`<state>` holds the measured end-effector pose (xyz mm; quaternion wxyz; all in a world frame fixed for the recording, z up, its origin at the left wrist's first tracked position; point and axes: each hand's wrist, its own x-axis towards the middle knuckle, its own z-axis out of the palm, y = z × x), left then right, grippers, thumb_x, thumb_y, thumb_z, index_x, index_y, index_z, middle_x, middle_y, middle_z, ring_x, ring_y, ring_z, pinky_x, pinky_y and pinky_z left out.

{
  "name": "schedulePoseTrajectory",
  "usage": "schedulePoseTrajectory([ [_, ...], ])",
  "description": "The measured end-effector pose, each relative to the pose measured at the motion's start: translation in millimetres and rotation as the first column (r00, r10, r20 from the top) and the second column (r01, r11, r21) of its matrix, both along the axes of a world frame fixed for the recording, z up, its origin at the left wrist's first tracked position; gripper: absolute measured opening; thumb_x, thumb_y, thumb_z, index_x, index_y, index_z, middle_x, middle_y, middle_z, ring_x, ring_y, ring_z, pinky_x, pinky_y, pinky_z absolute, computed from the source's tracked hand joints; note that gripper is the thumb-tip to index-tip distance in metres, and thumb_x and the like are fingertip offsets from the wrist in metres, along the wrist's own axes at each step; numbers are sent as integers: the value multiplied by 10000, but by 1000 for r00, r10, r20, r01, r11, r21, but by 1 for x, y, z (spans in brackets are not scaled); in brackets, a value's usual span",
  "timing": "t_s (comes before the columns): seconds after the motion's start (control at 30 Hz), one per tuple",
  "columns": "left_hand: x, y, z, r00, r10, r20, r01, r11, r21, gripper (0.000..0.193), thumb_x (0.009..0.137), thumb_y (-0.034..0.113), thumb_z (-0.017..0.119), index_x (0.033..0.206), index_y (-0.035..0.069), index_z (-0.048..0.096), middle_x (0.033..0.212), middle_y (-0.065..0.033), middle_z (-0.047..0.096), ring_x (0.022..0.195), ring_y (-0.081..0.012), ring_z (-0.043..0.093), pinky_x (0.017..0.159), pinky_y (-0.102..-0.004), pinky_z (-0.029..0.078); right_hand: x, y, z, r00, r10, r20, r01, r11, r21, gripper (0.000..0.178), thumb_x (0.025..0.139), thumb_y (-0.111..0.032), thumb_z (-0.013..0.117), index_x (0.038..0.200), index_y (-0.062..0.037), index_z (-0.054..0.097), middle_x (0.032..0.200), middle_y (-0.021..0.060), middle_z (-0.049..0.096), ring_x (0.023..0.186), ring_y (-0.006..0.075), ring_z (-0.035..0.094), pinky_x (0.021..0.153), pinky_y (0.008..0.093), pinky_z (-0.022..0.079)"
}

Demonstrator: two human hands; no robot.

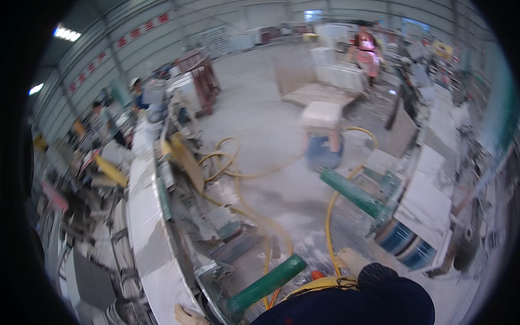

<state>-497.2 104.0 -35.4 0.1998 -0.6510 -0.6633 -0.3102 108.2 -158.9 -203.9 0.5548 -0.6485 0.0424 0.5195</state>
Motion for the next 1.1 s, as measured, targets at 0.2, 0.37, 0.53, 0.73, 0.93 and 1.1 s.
schedulePoseTrajectory([
  [0.2, 13, -2, 21, 961, 14, 277, 13, 995, -95, 310, 892, 156, 497, 1102, -30, 630, 1116, -222, 636, 1089, -427, 535, 1009, -518, 369, 21, 0, -1, 909, 48, -415, -1, 994, 113, 177, 986, -132, 557, 1130, -29, 566, 1016, 235, 700, 894, 378, 714, 701, 493, 608],
  [0.37, 15, -7, 23, 944, 134, 302, -56, 966, -253, 431, 945, 210, 436, 1264, -22, 610, 1333, -231, 602, 1311, -430, 473, 1197, -516, 218, 3, 14, 40, 996, -23, -84, 16, 996, -83, 290, 987, -90, 538, 1264, -58, 461, 1090, 257, 660, 950, 426, 694, 720, 517, 617],
  [0.53, 15, -11, 22, 945, 120, 304, -50, 972, -228, 435, 971, 222, 417, 1279, -25, 600, 1333, -237, 602, 1308, -440, 476, 1194, -523, 214, -1, 17, 42, 999, -37, -21, 34, 993, -117, 338, 981, -108, 550, 1291, -80, 419, 1142, 251, 649, 933, 405, 694, 707, 496, 613],
  [0.73, 13, -14, 17, 948, 118, 296, -57, 977, -208, 437, 974, 220, 426, 1284, -34, 599, 1340, -232, 602, 1320, -438, 474, 1198, -522, 214, -3, 19, 43, 998, -61, -9, 59, 987, -148, 364, 974, -91, 577, 1313, -53, 451, 1081, 230, 675, 881, 357, 717, 669, 462, 625],
  [0.93, 8, -17, 7, 956, 103, 274, -62, 986, -156, 423, 972, 214, 438, 1262, -37, 617, 1316, -238, 617, 1300, -448, 493, 1196, -523, 221, -12, 22, 67, 997, 45, -67, -55, 987, -149, 266, 983, -148, 603, 1222, -45, 549, 1011, 201, 698, 844, 344, 721, 639, 452, 617],
  [1.1, 6, -20, 5, 953, 94, 287, -53, 987, -150, 415, 971, 208, 439, 1249, -35, 627, 1295, -247, 626, 1286, -453, 504, 1193, -524, 227, -15, 23, 72, 998, 50, -44, -57, 985, -163, 276, 982, -174, 625, 1221, -54, 558, 986, 186, 705, 837, 340, 722, 625, 448, 612],
])
